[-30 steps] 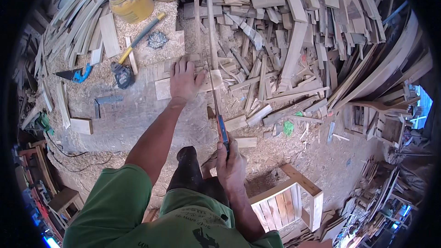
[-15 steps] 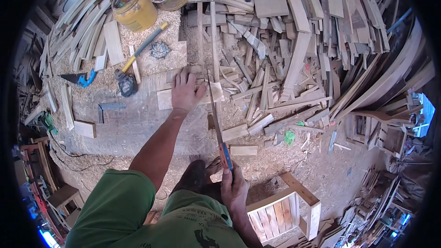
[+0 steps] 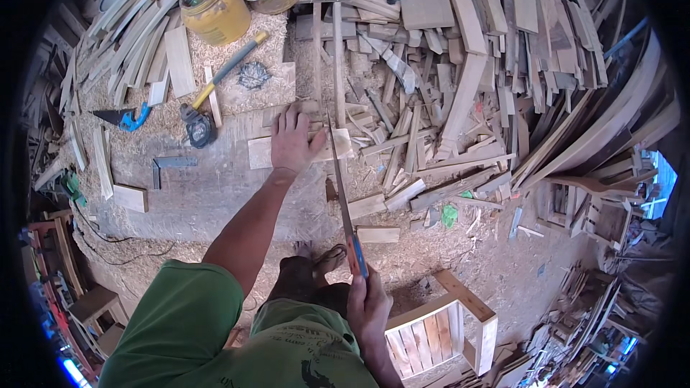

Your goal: The person uses a hand saw to cut a small rectangular piece of wood on a workbench. They repeatedly measure the wood with a metal ruler and mark it with a pencil before sawing along the marked line. The person handles the wood and tools directly, performing the cutting task in a cluttered workshop environment.

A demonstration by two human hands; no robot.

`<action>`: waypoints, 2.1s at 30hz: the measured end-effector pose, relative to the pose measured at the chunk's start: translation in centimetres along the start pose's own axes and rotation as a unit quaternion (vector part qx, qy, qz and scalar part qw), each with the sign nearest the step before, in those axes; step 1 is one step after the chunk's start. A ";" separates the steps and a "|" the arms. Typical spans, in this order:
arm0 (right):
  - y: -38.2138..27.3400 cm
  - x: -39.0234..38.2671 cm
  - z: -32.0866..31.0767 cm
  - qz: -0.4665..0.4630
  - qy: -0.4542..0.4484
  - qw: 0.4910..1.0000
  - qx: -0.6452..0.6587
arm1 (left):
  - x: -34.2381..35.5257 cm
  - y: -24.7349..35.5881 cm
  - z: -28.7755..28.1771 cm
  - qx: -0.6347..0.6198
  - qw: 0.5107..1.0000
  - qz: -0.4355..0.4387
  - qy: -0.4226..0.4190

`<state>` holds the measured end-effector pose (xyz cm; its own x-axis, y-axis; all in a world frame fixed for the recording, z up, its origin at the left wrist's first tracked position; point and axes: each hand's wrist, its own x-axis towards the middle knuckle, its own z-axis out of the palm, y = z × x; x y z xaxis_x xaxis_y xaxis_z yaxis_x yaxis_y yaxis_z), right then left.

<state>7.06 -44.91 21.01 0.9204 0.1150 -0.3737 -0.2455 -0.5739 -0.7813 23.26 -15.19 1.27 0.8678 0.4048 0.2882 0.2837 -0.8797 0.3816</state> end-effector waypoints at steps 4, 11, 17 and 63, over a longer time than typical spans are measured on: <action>-0.3 5.5 3.1 -0.014 0.013 0.998 -0.055 | -0.1 0.2 0.2 0.008 1.000 0.015 0.011; -2.1 11.3 6.8 -0.118 0.018 0.991 -0.061 | -0.1 0.1 -0.2 0.049 0.999 -0.004 0.019; -1.6 -1.7 0.5 0.008 0.010 0.996 -0.084 | -0.4 0.3 0.5 0.061 0.998 0.006 0.023; -0.5 0.4 0.6 -0.014 -0.015 0.995 -0.097 | 0.6 0.6 0.4 0.054 0.998 -0.018 0.014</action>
<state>7.33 -44.14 20.95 0.9155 0.1554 -0.3711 -0.1547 -0.7154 -0.6813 24.15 -15.57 1.37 0.8448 0.4418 0.3018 0.3581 -0.8860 0.2946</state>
